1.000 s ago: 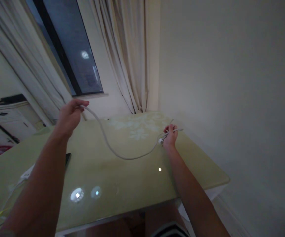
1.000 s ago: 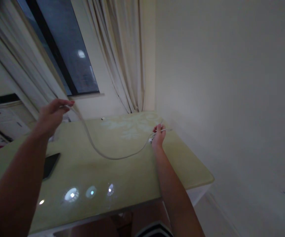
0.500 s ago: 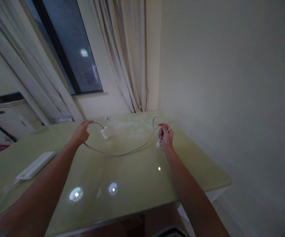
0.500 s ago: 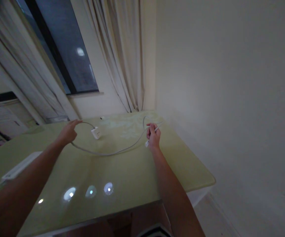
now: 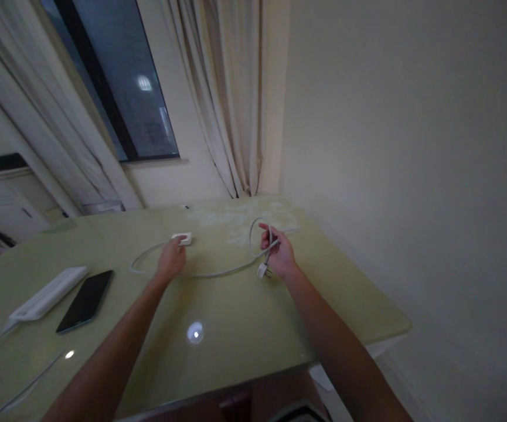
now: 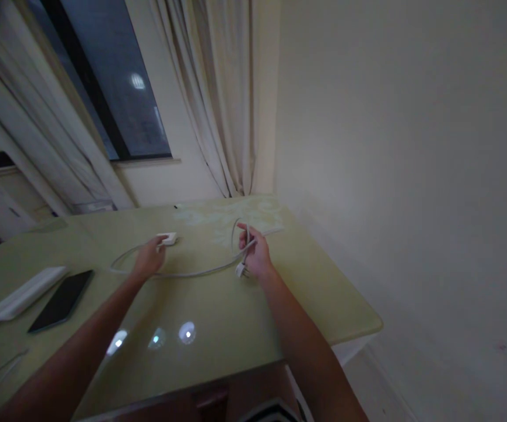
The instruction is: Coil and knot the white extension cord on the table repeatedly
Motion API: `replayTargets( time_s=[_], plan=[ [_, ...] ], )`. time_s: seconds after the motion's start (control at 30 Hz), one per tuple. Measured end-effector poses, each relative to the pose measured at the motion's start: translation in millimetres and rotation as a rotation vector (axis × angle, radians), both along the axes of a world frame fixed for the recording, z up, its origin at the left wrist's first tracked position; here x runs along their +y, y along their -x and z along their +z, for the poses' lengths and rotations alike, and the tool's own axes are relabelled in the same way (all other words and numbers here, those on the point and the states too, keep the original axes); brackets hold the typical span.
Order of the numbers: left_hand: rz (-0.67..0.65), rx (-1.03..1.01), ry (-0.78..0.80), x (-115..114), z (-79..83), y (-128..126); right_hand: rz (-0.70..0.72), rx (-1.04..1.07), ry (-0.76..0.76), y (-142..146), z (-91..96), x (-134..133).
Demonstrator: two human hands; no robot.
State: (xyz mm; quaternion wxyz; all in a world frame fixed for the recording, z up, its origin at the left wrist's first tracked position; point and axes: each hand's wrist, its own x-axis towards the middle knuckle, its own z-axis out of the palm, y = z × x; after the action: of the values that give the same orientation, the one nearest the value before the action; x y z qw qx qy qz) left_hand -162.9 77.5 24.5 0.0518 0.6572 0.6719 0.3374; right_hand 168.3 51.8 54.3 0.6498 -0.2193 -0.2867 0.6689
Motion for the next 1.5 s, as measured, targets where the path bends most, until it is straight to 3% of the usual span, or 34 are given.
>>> replayTargets(
  time_s=[0.1,0.17,0.27,0.4,0.5,0.73,0.93,1.13,1.27,1.4,1.5],
  plan=[
    [-0.369,-0.317,-0.013,-17,-13.5,-86,0.194,-0.019,0.011,15,0.8,-12],
    [-0.584,-0.458,0.042,-28,-26.5,-126,0.267,-0.020,0.003,20,-0.2,-17],
    [-0.643,-0.574,0.088,-41,-42.6,-148,0.280,-0.004,0.000,21,-2.5,-19],
    [-0.602,-0.294,-0.008,-49,-46.4,-137,0.282,0.025,0.000,19,-5.7,-16],
    [-0.545,-0.055,0.011,-50,-43.0,-127,0.277,0.027,-0.019,19,-6.2,-15],
    [-0.302,-0.136,0.074,-39,-36.5,-103,0.197,-0.010,-0.021,1,3.0,-10],
    [-0.458,0.125,0.049,-40,-26.9,-98,0.097,-0.040,-0.035,-5,1.6,-6],
    [-0.465,0.300,0.094,-46,-16.9,-110,0.020,-0.036,0.002,-2,-6.9,-3],
    [-0.315,0.351,0.080,-43,-14.0,-104,0.013,-0.064,-0.007,-3,-7.7,-1],
    [-0.111,0.261,0.099,-40,-12.9,-91,-0.004,-0.155,-0.017,-1,-8.8,0],
    [-0.029,0.217,0.121,-40,-14.6,-85,0.017,-0.202,-0.035,2,-9.5,-2]
  ],
)
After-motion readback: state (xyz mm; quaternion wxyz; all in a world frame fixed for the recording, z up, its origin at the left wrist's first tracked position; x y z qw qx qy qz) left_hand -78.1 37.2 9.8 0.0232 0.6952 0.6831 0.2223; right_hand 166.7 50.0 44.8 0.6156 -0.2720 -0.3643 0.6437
